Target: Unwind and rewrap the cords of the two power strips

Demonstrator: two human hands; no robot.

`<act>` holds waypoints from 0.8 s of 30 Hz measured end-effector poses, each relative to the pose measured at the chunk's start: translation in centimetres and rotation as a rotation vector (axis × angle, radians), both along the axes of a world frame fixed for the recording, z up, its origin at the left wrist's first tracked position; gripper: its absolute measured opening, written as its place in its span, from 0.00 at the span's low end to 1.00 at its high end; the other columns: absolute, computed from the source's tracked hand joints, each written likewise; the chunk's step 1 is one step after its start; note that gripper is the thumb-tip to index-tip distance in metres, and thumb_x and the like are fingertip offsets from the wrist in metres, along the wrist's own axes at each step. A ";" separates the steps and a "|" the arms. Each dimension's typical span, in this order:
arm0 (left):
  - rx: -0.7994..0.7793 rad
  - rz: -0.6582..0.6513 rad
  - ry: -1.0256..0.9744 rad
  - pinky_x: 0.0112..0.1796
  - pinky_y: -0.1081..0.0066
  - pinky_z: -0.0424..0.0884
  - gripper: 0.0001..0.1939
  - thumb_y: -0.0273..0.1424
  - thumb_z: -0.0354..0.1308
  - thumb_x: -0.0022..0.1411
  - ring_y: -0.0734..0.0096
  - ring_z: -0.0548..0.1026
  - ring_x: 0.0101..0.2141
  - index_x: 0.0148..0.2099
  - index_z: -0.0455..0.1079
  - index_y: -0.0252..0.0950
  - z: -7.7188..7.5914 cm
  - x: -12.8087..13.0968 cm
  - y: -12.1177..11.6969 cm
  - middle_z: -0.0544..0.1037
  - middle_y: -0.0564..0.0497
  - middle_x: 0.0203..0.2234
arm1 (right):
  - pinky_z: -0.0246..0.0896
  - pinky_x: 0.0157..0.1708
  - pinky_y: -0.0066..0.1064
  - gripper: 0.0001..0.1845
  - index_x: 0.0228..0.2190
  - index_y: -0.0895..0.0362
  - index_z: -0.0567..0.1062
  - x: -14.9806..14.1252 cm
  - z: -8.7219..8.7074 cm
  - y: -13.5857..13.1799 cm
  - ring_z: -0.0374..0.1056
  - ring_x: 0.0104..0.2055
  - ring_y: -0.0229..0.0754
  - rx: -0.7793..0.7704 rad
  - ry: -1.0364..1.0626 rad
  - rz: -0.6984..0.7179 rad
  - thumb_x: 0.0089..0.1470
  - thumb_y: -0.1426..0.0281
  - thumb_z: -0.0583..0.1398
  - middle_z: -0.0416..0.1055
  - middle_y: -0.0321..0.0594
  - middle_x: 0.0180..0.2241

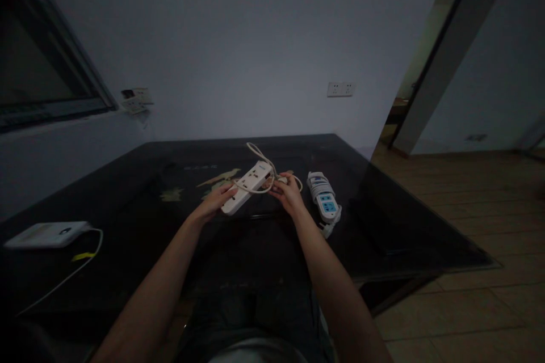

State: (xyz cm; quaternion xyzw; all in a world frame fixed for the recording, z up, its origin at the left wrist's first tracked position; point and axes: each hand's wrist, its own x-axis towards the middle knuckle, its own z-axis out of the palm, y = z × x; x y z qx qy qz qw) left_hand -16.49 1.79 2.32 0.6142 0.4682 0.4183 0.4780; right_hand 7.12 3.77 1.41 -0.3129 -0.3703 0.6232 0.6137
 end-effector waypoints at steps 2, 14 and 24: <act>-0.004 -0.006 0.011 0.27 0.76 0.62 0.25 0.41 0.58 0.56 0.71 0.70 0.30 0.53 0.70 0.32 0.0 0.1 -0.1 0.77 0.44 0.39 | 0.71 0.31 0.34 0.28 0.36 0.49 0.64 -0.2 -0.1 0.0 0.71 0.29 0.37 -0.008 0.026 -0.013 0.31 0.75 0.67 0.69 0.26 0.28; -0.006 -0.138 0.196 0.28 0.75 0.62 0.24 0.43 0.57 0.55 0.69 0.70 0.31 0.50 0.72 0.34 -0.4 -1.1 0.3 0.77 0.45 0.37 | 0.69 0.31 0.32 0.28 0.36 0.51 0.66 1.2 -0.8 0.9 0.68 0.29 0.35 0.048 -0.115 -0.155 0.28 0.73 0.68 0.68 0.28 0.28; -0.055 -0.176 0.328 0.26 0.75 0.62 0.20 0.40 0.64 0.46 0.66 0.70 0.29 0.42 0.77 0.36 -0.5 -2.5 0.0 0.79 0.48 0.32 | 0.58 0.18 0.24 0.21 0.32 0.53 0.67 4.1 -1.7 1.7 0.63 0.20 0.35 0.005 -0.508 -0.071 0.30 0.73 0.63 0.64 0.26 0.20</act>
